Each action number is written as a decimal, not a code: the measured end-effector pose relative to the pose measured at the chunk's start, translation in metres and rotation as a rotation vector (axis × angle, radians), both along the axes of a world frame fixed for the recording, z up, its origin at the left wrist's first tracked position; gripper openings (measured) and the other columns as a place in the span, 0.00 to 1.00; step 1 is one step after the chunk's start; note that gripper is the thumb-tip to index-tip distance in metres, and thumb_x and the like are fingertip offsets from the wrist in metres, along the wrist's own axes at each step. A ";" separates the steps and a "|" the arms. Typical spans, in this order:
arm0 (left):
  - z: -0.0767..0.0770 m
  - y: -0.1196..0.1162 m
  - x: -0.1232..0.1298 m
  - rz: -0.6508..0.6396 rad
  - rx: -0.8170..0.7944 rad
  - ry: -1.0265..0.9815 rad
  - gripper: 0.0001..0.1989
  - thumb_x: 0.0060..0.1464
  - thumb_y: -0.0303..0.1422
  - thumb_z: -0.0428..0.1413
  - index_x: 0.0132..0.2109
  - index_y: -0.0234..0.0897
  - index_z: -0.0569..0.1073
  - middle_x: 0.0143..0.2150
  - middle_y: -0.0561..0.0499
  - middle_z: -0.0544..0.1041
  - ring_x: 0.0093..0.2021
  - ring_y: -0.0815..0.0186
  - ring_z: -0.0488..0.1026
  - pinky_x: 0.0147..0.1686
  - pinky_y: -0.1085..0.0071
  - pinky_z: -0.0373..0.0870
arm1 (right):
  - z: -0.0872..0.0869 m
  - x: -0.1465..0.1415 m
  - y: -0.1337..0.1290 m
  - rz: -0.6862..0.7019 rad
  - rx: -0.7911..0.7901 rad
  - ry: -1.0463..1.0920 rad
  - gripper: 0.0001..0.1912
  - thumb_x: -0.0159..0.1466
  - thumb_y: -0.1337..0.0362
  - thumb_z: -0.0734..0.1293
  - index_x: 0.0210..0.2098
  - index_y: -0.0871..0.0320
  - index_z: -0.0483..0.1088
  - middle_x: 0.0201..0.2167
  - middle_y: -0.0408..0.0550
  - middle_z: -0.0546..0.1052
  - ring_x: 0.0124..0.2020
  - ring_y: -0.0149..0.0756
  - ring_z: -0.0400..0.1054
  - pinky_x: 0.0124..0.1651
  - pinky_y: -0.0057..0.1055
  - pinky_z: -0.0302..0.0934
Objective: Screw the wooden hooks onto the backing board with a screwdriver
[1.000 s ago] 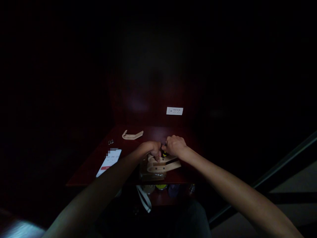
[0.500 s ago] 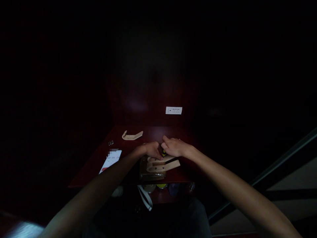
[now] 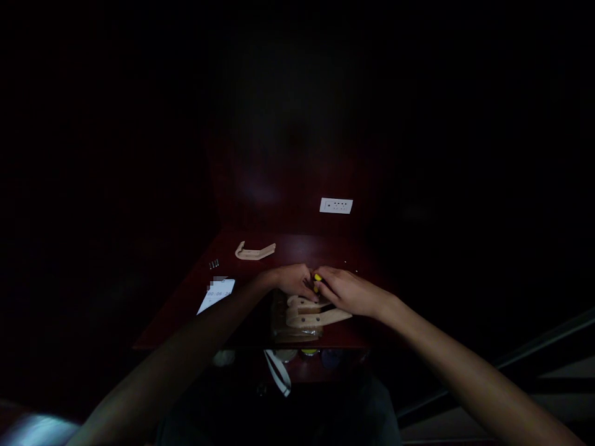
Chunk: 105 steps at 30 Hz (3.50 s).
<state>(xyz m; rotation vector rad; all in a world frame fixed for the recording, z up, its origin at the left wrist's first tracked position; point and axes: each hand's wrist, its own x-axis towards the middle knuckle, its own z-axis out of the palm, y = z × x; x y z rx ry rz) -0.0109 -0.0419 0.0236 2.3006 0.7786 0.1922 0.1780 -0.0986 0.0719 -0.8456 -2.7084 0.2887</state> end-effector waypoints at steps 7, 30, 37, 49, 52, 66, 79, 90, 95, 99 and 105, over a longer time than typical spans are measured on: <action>-0.011 0.002 -0.009 -0.060 -0.153 -0.071 0.14 0.50 0.38 0.58 0.40 0.31 0.76 0.36 0.49 0.77 0.34 0.68 0.72 0.33 0.76 0.65 | 0.006 0.002 0.002 0.026 -0.038 -0.011 0.11 0.67 0.61 0.57 0.39 0.60 0.67 0.34 0.51 0.74 0.34 0.34 0.68 0.38 0.29 0.58; 0.004 0.016 -0.096 0.470 0.019 -0.008 0.19 0.59 0.44 0.46 0.46 0.38 0.74 0.47 0.51 0.76 0.48 0.65 0.70 0.49 0.71 0.61 | -0.034 0.038 0.086 -0.347 -0.490 0.956 0.16 0.59 0.51 0.64 0.32 0.59 0.67 0.23 0.44 0.73 0.23 0.30 0.67 0.25 0.25 0.55; -0.001 0.064 -0.167 0.876 0.185 0.164 0.19 0.53 0.39 0.50 0.49 0.35 0.72 0.45 0.49 0.77 0.44 0.66 0.73 0.43 0.76 0.65 | -0.109 0.035 0.148 -0.259 -1.076 1.224 0.15 0.54 0.61 0.68 0.40 0.57 0.65 0.36 0.48 0.76 0.32 0.32 0.72 0.31 0.26 0.62; -0.037 0.104 -0.172 1.150 0.214 0.751 0.30 0.49 0.53 0.49 0.44 0.31 0.75 0.46 0.33 0.75 0.45 0.49 0.73 0.36 0.66 0.68 | -0.168 0.015 0.165 -0.167 -1.372 1.130 0.13 0.53 0.61 0.70 0.34 0.57 0.63 0.22 0.36 0.62 0.18 0.22 0.55 0.21 0.21 0.48; -0.042 0.106 -0.164 1.141 0.212 0.782 0.29 0.49 0.51 0.49 0.47 0.33 0.74 0.48 0.34 0.74 0.47 0.49 0.72 0.40 0.65 0.67 | -0.167 0.014 0.163 -0.181 -1.353 1.145 0.16 0.54 0.58 0.71 0.29 0.56 0.59 0.19 0.34 0.58 0.18 0.22 0.51 0.22 0.22 0.46; -0.008 0.069 -0.115 1.074 0.439 0.813 0.25 0.54 0.47 0.45 0.43 0.32 0.75 0.44 0.34 0.75 0.45 0.49 0.73 0.40 0.63 0.66 | -0.160 0.007 0.159 -0.137 -1.221 1.169 0.17 0.56 0.49 0.68 0.31 0.57 0.65 0.23 0.39 0.65 0.21 0.25 0.56 0.23 0.24 0.50; 0.007 0.012 -0.020 1.009 0.633 0.697 0.25 0.53 0.49 0.46 0.38 0.31 0.76 0.37 0.36 0.76 0.40 0.49 0.73 0.45 0.55 0.63 | -0.130 0.011 0.131 0.033 -1.177 1.098 0.21 0.61 0.46 0.60 0.36 0.59 0.67 0.19 0.36 0.64 0.11 0.18 0.38 0.16 0.23 0.35; -0.019 -0.001 -0.055 0.691 0.094 -0.128 0.20 0.55 0.47 0.49 0.44 0.35 0.71 0.31 0.50 0.75 0.31 0.65 0.72 0.31 0.71 0.66 | -0.122 0.018 0.110 -0.046 -0.899 1.075 0.12 0.62 0.56 0.61 0.34 0.59 0.66 0.17 0.34 0.60 0.11 0.19 0.43 0.15 0.22 0.37; -0.031 -0.007 -0.055 0.622 -0.116 -0.476 0.27 0.53 0.43 0.55 0.56 0.35 0.61 0.38 0.49 0.74 0.34 0.67 0.73 0.30 0.73 0.68 | -0.113 0.030 0.096 -0.076 -0.849 0.979 0.12 0.63 0.56 0.59 0.34 0.58 0.66 0.17 0.34 0.56 0.13 0.21 0.45 0.16 0.21 0.37; -0.041 -0.015 -0.053 0.523 -0.173 -0.511 0.21 0.54 0.40 0.55 0.51 0.34 0.66 0.37 0.49 0.76 0.38 0.66 0.73 0.37 0.70 0.70 | -0.111 0.034 0.087 -0.073 -0.840 0.987 0.12 0.63 0.57 0.59 0.34 0.59 0.66 0.16 0.34 0.56 0.13 0.21 0.44 0.16 0.22 0.37; -0.056 -0.026 -0.051 0.561 -0.153 -0.617 0.21 0.57 0.39 0.53 0.55 0.37 0.64 0.51 0.45 0.73 0.49 0.64 0.72 0.48 0.65 0.68 | -0.120 0.034 0.078 -0.187 -0.824 0.922 0.14 0.63 0.55 0.60 0.37 0.59 0.68 0.16 0.35 0.58 0.13 0.22 0.45 0.15 0.22 0.35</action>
